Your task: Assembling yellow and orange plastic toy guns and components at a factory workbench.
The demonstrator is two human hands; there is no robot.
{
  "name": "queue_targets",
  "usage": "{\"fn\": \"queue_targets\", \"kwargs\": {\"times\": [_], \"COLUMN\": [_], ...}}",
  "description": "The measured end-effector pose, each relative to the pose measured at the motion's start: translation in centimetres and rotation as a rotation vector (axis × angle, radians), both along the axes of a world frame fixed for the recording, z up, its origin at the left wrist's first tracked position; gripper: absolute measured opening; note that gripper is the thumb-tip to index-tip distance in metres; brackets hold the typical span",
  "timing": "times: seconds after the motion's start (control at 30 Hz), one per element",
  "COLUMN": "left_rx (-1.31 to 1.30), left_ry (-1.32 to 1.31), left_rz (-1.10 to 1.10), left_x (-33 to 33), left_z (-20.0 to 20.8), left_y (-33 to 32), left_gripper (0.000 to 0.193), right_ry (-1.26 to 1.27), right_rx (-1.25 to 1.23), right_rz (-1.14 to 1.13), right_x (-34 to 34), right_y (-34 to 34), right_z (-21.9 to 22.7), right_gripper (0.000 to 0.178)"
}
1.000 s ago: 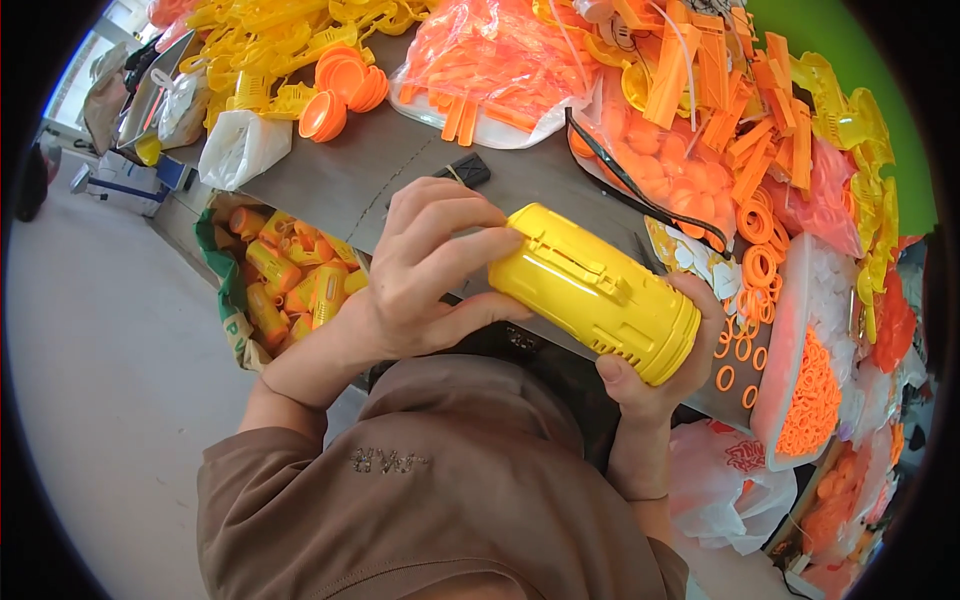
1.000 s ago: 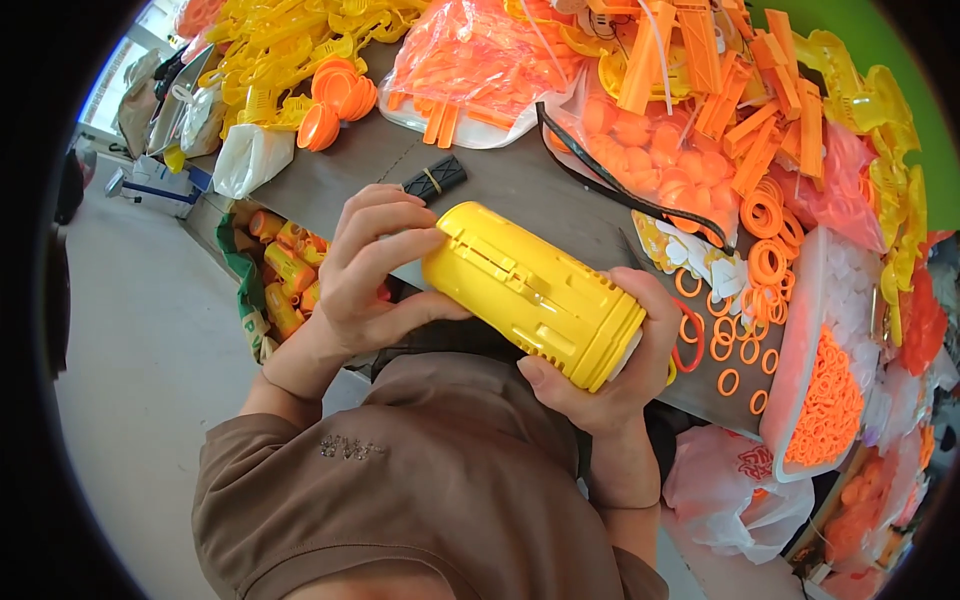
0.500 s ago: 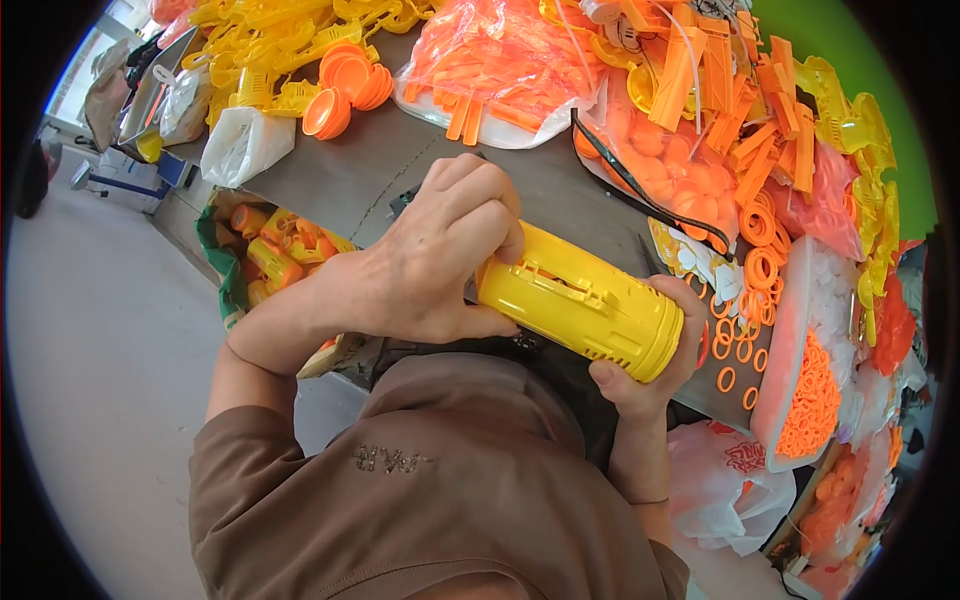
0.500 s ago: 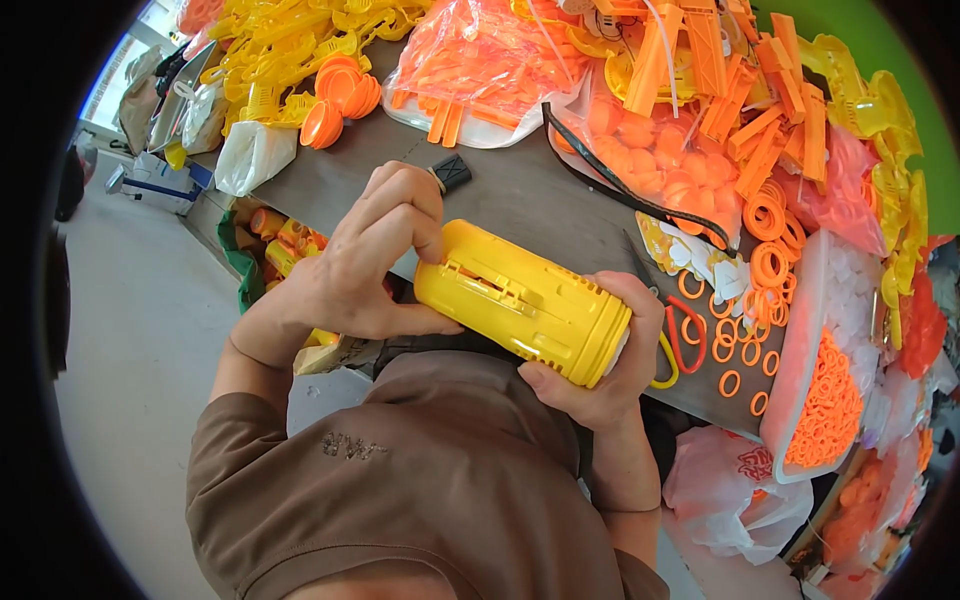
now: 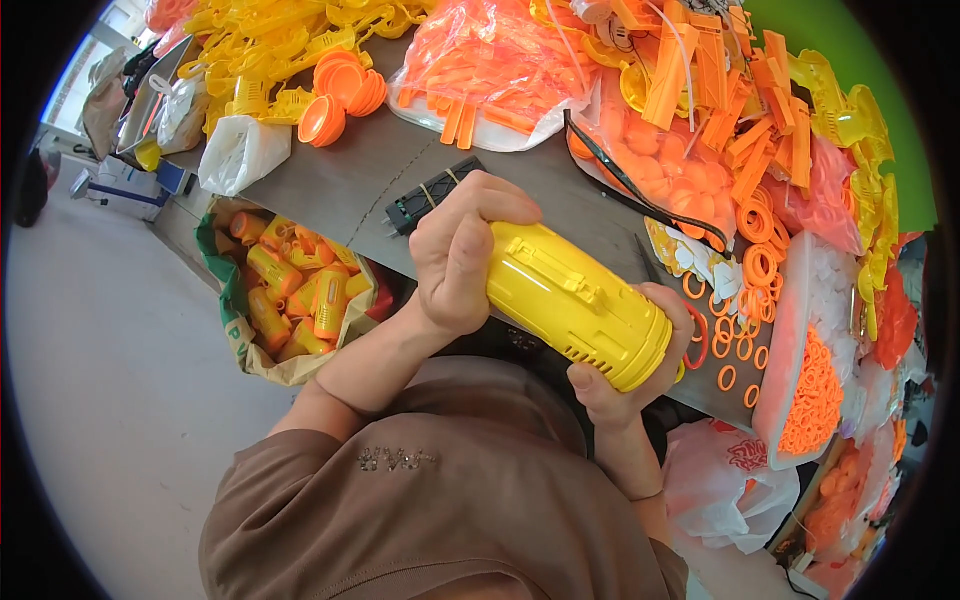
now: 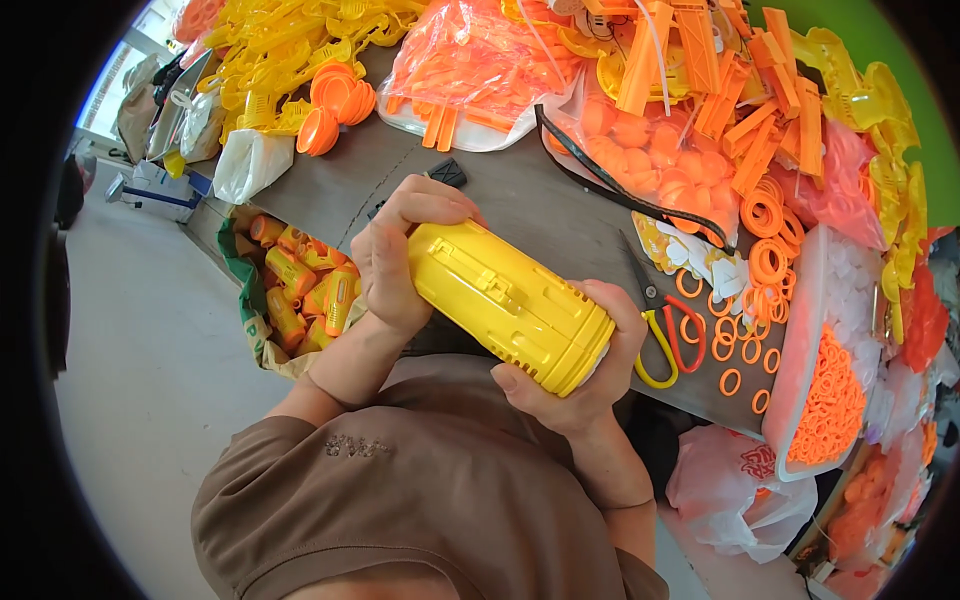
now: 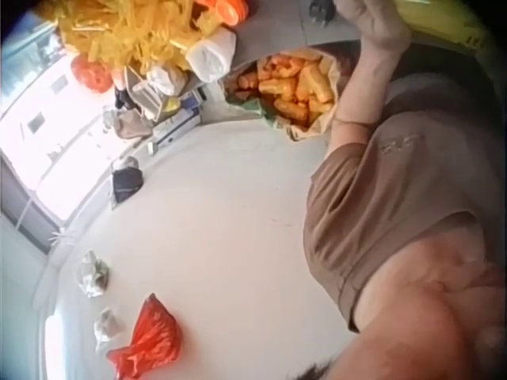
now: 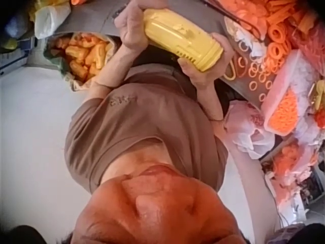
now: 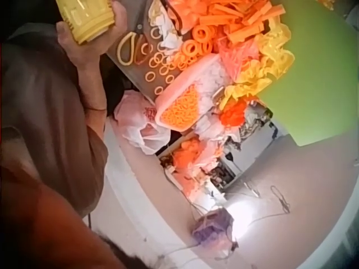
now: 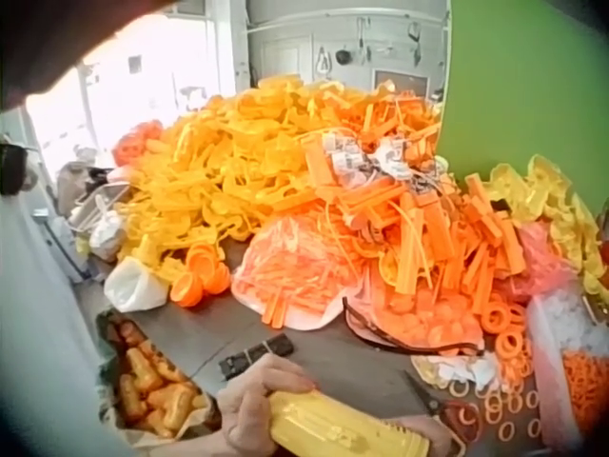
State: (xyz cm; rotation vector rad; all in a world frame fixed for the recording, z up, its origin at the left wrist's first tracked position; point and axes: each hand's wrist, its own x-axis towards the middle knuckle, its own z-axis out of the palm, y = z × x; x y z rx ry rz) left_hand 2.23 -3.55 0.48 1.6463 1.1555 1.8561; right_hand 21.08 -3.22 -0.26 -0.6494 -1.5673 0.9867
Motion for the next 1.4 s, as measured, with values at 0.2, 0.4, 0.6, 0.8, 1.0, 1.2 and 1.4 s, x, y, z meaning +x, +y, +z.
{"fn": "queue_targets", "kwargs": {"times": [0.2, 0.4, 0.6, 0.8, 1.0, 1.2, 1.4], "left_rx": [-0.027, -0.047, -0.226, -0.443, -0.27, 0.034, 0.06], "left_ry": [-0.071, 0.126, -0.115, 0.27, 0.394, 0.73, 0.828], "left_rz": [-0.082, -0.14, -0.165, -0.431, -0.503, -0.176, -0.381], "left_x": [0.1, -0.3, 0.3, -1.4, -0.7, -0.5, -0.8], "left_z": [0.5, 1.2, -0.1, 1.9, 3.9, 4.0, 4.8], "left_y": [0.8, 0.4, 0.7, 1.7, 2.1, 0.4, -0.7], "left_gripper": [0.053, 0.031, 0.039, 0.081, 0.083, 0.073, 0.067], "right_ry": [0.031, -0.143, -0.267, -0.342, -0.579, -0.341, -0.376], "right_rx": [-0.049, 0.163, 0.13, -0.196, 0.182, 0.047, 0.158], "right_rz": [-0.077, 0.033, -0.07, 0.137, 0.171, 0.307, 0.475], "right_x": [-0.1, 0.7, 0.9, 1.2, 0.6, 2.6, 3.6], "right_y": [-0.7, 1.0, 0.4, 4.4, 4.2, 3.3, 3.9], "right_z": [0.1, 1.1, 1.2, 5.9, 8.3, 6.9, 9.1], "right_gripper": [0.088, 0.082, 0.078, 0.067, 0.079, 0.097, 0.031]}}
